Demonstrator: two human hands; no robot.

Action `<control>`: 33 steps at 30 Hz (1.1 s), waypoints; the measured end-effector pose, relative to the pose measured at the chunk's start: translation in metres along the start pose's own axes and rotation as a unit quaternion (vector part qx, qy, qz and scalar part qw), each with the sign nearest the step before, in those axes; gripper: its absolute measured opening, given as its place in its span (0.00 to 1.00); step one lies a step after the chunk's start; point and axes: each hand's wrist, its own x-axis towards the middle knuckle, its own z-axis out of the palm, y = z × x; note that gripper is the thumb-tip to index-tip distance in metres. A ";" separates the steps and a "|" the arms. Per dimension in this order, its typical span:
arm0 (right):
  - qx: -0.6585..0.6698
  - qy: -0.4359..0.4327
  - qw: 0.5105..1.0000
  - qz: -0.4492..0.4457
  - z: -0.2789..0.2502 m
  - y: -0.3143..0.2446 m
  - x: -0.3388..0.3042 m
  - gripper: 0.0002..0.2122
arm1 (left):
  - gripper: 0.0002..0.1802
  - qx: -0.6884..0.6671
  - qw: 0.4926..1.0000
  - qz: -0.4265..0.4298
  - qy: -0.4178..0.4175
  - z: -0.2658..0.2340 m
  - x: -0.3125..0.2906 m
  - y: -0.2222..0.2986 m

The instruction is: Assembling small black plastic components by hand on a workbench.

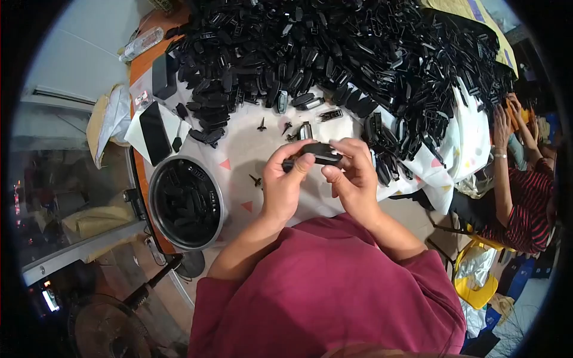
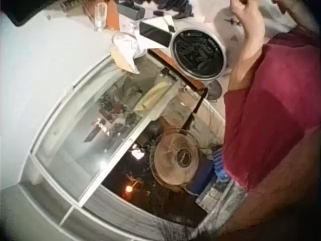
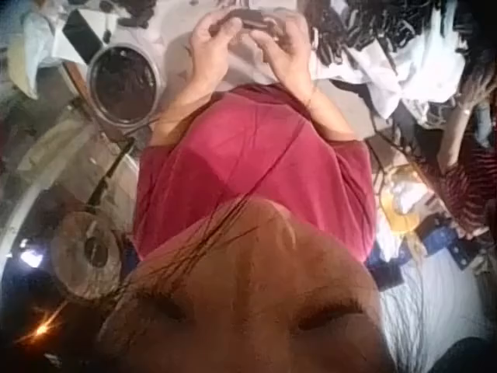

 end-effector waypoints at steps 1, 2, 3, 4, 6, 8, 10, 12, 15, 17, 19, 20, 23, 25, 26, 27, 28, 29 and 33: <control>0.151 -0.012 0.982 0.115 -0.002 -0.002 -0.002 0.11 | 0.15 -0.027 0.999 -0.014 -0.013 0.000 -0.003 -0.002; 0.296 -0.023 0.927 0.228 -0.004 -0.004 -0.004 0.10 | 0.15 -0.053 0.998 -0.028 -0.025 -0.001 -0.005 -0.003; 0.294 -0.033 0.924 0.240 0.001 -0.007 -0.006 0.07 | 0.14 -0.068 0.996 -0.035 -0.042 -0.009 -0.003 0.001; 0.280 -0.051 0.934 0.218 0.007 -0.006 -0.011 0.06 | 0.13 -0.100 0.992 -0.049 -0.066 -0.021 -0.004 0.000; 0.231 -0.101 0.944 0.214 0.016 0.002 -0.015 0.05 | 0.11 -0.141 0.984 -0.078 -0.077 -0.041 -0.008 -0.005; 0.097 -0.129 0.979 0.125 0.016 0.012 -0.002 0.06 | 0.09 -0.163 0.980 -0.114 0.027 -0.052 -0.015 -0.012; -0.126 -0.110 0.983 0.072 0.021 0.024 0.020 0.09 | 0.07 -0.164 0.977 -0.080 0.108 -0.068 -0.008 -0.020; -0.297 -0.028 0.950 0.088 0.023 0.021 0.050 0.13 | 0.07 -0.151 0.978 -0.017 0.146 -0.072 0.006 -0.019; -0.360 -0.134 0.909 0.164 0.026 0.034 0.075 0.16 | 0.07 -0.122 0.977 -0.043 0.170 -0.048 0.024 -0.001; -0.338 -0.120 0.920 0.156 0.024 0.035 0.073 0.16 | 0.08 -0.108 0.983 -0.026 0.146 -0.043 0.041 -0.004; -0.317 -0.105 0.931 0.149 0.026 0.035 0.062 0.16 | 0.09 0.158 0.985 0.018 0.062 -0.037 0.062 -0.004; -0.334 -0.061 0.933 0.120 0.028 0.035 0.054 0.15 | 0.10 0.271 0.959 0.072 0.044 -0.028 0.073 -0.004; -0.365 -0.030 0.925 0.104 0.025 0.035 0.042 0.13 | 0.11 0.496 0.855 0.151 -0.031 0.006 0.102 0.003; -0.355 -0.068 0.928 0.091 0.023 0.041 0.036 0.12 | 0.12 0.602 0.770 0.170 -0.122 0.020 0.120 -0.007; -0.346 -0.048 0.934 0.077 0.024 0.040 0.033 0.11 | 0.12 0.602 0.770 0.172 -0.125 0.024 0.122 -0.012; -0.349 -0.045 0.933 0.078 0.020 0.039 0.031 0.11 | 0.13 0.678 0.699 0.149 -0.172 0.029 0.125 -0.016; -0.335 -0.009 0.940 0.063 0.016 0.037 0.029 0.10 | 0.15 0.745 0.619 0.125 -0.213 0.033 0.127 -0.019; -0.320 0.026 0.946 0.047 0.011 0.034 0.028 0.09 | 0.15 0.745 0.620 0.127 -0.212 0.031 0.127 -0.019; -0.019 0.145 0.973 0.177 -0.021 0.052 0.017 0.03 | 0.16 0.330 0.923 -0.075 -0.182 0.020 0.104 0.004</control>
